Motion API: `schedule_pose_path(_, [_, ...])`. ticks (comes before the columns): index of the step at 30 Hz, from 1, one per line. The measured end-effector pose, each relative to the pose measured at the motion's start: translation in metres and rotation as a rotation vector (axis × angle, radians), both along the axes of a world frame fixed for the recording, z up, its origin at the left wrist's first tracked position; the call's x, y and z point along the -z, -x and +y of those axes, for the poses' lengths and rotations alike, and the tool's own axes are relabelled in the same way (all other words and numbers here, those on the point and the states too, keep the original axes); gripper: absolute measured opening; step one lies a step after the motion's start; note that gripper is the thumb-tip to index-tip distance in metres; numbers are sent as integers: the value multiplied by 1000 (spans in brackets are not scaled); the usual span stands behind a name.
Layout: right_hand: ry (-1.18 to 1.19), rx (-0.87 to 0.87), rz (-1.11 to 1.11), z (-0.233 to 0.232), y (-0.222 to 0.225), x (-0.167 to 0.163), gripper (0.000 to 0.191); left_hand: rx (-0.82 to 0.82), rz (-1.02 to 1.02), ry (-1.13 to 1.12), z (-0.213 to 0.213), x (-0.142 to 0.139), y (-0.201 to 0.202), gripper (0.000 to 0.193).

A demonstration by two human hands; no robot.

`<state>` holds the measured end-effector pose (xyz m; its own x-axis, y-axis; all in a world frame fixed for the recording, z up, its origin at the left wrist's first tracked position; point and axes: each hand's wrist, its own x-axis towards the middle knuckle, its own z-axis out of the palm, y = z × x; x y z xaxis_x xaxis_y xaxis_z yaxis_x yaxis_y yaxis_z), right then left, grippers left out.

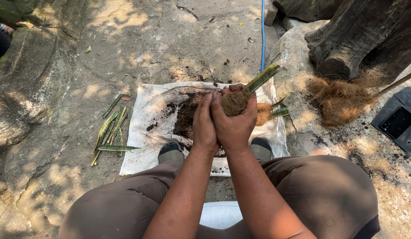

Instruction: The person sits on the ground and forms small balls of soil and coconut fiber by hand. They then insert a plant cutting into each ball and wrap the base with more coconut fiber to secure it. The finished units are placed on a white sack.

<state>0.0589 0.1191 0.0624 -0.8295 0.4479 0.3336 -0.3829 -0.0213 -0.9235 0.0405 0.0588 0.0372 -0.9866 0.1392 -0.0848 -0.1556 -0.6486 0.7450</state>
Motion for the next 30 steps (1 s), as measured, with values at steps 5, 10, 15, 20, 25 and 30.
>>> schedule_pose_path(5, [-238, -311, 71, 20, -2, -6, 48, 117, -138, -22, -18, 11, 13, 42])
schedule_pose_path(10, [-231, -474, -79, 26, 4, -11, 42, 308, -168, -104, -31, 14, 18, 36])
schedule_pose_path(15, [-102, 5, -99, 1, 4, 0, 36, 20, -142, -122, 2, 17, 7, 45])
schedule_pose_path(20, [-106, -349, -50, 17, 3, 0, 37, 142, -151, 25, -18, 15, 15, 48])
schedule_pose_path(25, [-246, -444, -175, 28, 6, -9, 37, 321, -250, -27, -30, 13, 16, 48])
schedule_pose_path(30, [-66, 21, -179, -2, 5, 0, 32, -36, -151, -45, 4, 17, 5, 41])
